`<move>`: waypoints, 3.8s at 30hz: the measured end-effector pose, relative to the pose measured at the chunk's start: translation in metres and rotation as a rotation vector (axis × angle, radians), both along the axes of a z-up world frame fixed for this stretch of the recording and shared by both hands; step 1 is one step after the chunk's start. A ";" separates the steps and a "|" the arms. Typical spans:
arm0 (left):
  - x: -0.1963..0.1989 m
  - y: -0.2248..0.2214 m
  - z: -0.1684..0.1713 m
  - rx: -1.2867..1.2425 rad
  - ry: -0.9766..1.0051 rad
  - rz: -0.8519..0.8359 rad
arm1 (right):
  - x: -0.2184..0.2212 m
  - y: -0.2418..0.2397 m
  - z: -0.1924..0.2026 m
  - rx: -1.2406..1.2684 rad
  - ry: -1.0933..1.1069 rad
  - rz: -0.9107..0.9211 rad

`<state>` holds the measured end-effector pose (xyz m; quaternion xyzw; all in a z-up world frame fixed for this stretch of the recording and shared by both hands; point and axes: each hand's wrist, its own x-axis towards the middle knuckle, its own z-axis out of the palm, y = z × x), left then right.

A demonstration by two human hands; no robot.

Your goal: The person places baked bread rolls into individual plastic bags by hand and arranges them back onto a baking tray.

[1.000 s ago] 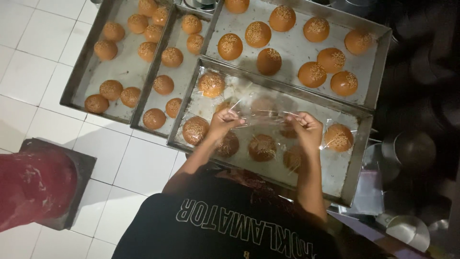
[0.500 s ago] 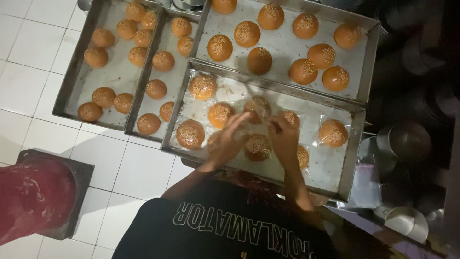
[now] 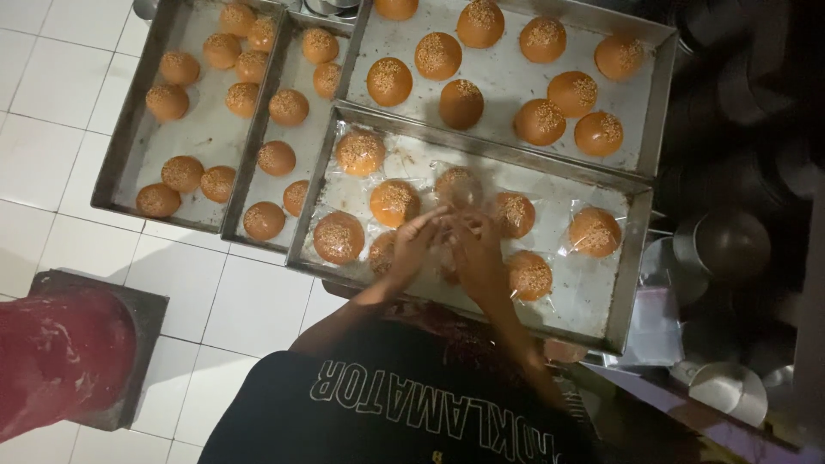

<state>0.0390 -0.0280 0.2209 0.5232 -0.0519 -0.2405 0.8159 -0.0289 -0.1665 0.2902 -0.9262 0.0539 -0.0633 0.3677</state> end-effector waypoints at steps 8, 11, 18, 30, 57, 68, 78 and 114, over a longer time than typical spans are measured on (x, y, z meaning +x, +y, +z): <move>0.001 -0.007 -0.026 0.420 -0.514 -0.107 | -0.006 -0.018 -0.015 0.231 -0.146 -0.226; 0.015 -0.005 -0.009 0.544 -0.632 -0.163 | -0.006 -0.035 -0.029 0.271 -0.113 -0.331; 0.052 -0.010 -0.070 0.638 -0.670 0.004 | 0.022 -0.081 -0.038 0.130 -0.419 -0.063; 0.067 -0.017 -0.036 0.563 -0.365 -0.127 | 0.137 -0.427 -0.329 0.263 -0.271 -0.756; 0.068 -0.031 -0.063 0.320 -0.117 -0.187 | 0.198 -0.422 -0.285 1.218 -0.096 -1.153; 0.066 -0.030 -0.026 0.227 -0.025 -0.179 | 0.186 -0.380 -0.248 1.348 -0.265 -0.859; 0.067 -0.018 -0.070 0.033 -0.105 -0.118 | 0.105 -0.343 -0.344 2.095 -0.520 0.163; -0.004 0.001 -0.059 0.304 -0.556 0.461 | -0.034 -0.008 -0.164 1.260 -0.167 -0.089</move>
